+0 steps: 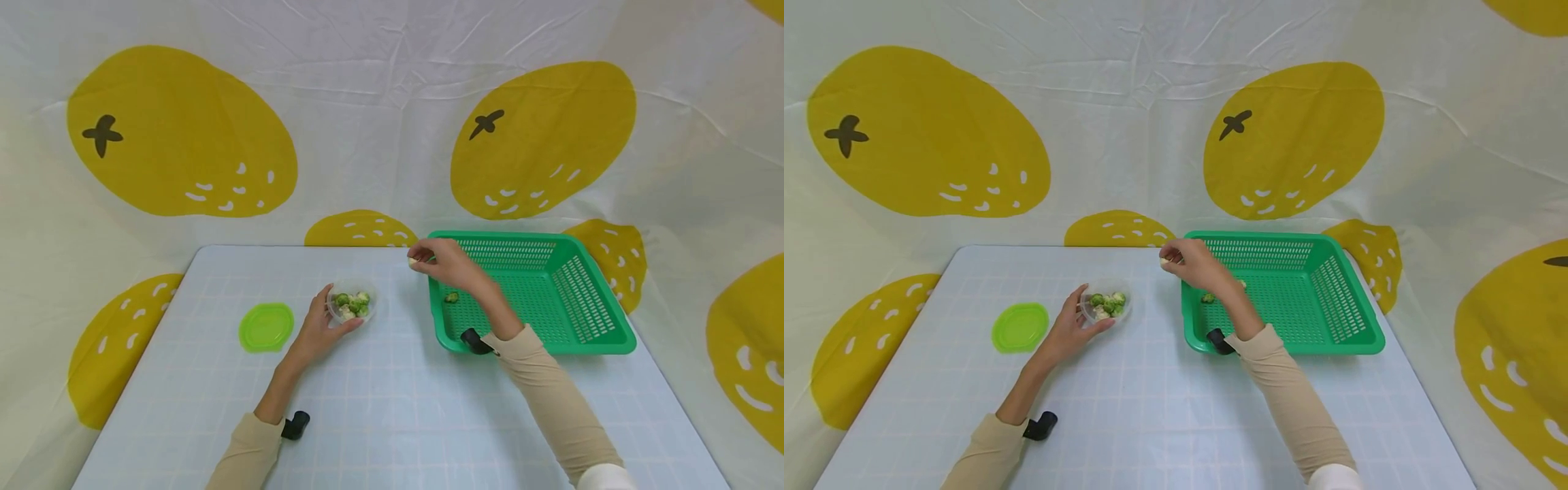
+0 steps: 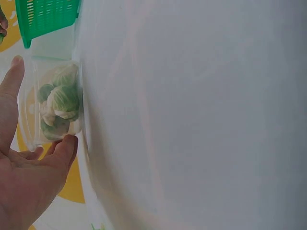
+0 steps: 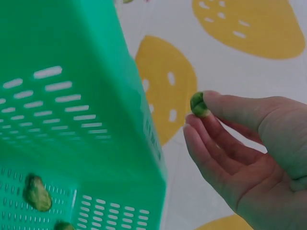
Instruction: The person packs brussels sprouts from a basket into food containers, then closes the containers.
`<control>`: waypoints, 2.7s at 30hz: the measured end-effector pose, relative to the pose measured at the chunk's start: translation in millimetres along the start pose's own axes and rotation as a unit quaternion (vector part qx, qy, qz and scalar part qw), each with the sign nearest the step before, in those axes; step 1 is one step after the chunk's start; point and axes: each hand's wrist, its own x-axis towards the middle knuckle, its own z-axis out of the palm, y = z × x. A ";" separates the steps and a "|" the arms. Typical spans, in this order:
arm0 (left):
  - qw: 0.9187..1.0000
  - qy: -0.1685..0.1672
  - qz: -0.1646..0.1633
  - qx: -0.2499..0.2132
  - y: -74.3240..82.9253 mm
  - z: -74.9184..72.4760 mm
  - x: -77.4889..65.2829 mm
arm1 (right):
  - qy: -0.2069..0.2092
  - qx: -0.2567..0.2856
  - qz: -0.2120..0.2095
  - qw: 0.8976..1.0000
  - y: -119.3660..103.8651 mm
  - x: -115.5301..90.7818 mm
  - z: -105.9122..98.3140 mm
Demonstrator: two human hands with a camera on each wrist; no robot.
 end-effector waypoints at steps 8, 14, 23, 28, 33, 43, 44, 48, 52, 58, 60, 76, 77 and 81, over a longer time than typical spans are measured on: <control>1.000 0.003 0.003 -0.005 1.2 -1.2 0.0 | -0.008 0.010 -0.004 1.000 -10.6 10.6 13.1; 1.000 0.007 0.001 0.000 0.9 -0.8 0.4 | -0.012 0.012 -0.022 1.000 -18.8 18.3 24.2; 1.000 0.010 0.008 0.002 0.3 0.3 0.6 | -0.021 0.013 -0.036 0.999 -22.6 27.8 43.3; 1.000 0.009 0.001 0.002 0.2 0.8 0.2 | -0.032 0.019 -0.031 0.999 -24.9 32.5 54.7; 1.000 0.005 0.007 -0.001 -1.6 0.9 0.4 | -0.039 0.020 -0.029 0.999 -28.8 37.5 64.3; 1.000 0.003 0.016 -0.004 -0.1 0.0 0.3 | -0.037 0.017 -0.008 0.999 -31.3 44.9 80.7; 1.000 0.003 0.015 -0.004 0.5 0.0 0.2 | -0.036 0.016 -0.004 0.999 -31.2 45.3 82.3; 1.000 0.002 0.008 0.001 1.7 0.3 -0.1 | -0.039 0.009 0.008 0.999 -29.4 47.5 89.5; 1.000 0.003 0.011 0.003 1.3 0.5 -0.1 | -0.044 0.005 0.012 0.999 -27.1 49.2 95.6; 1.000 0.004 0.010 0.018 0.9 -0.2 -0.7 | -0.039 0.006 0.011 0.999 -28.6 51.1 99.9; 1.000 0.001 0.007 0.026 1.1 -0.2 -0.3 | -0.039 0.003 0.011 0.999 -29.0 51.7 100.8; 0.999 0.002 0.011 0.041 1.7 -2.6 -0.5 | -0.042 -0.025 0.016 0.999 -33.2 57.6 114.7; 0.999 0.002 0.012 0.038 1.8 -2.6 -0.4 | -0.043 -0.030 0.018 0.998 -33.7 58.1 116.0; 0.999 0.000 0.017 0.034 -0.2 -1.9 0.1 | -0.046 -0.059 0.027 0.997 -34.5 59.4 120.8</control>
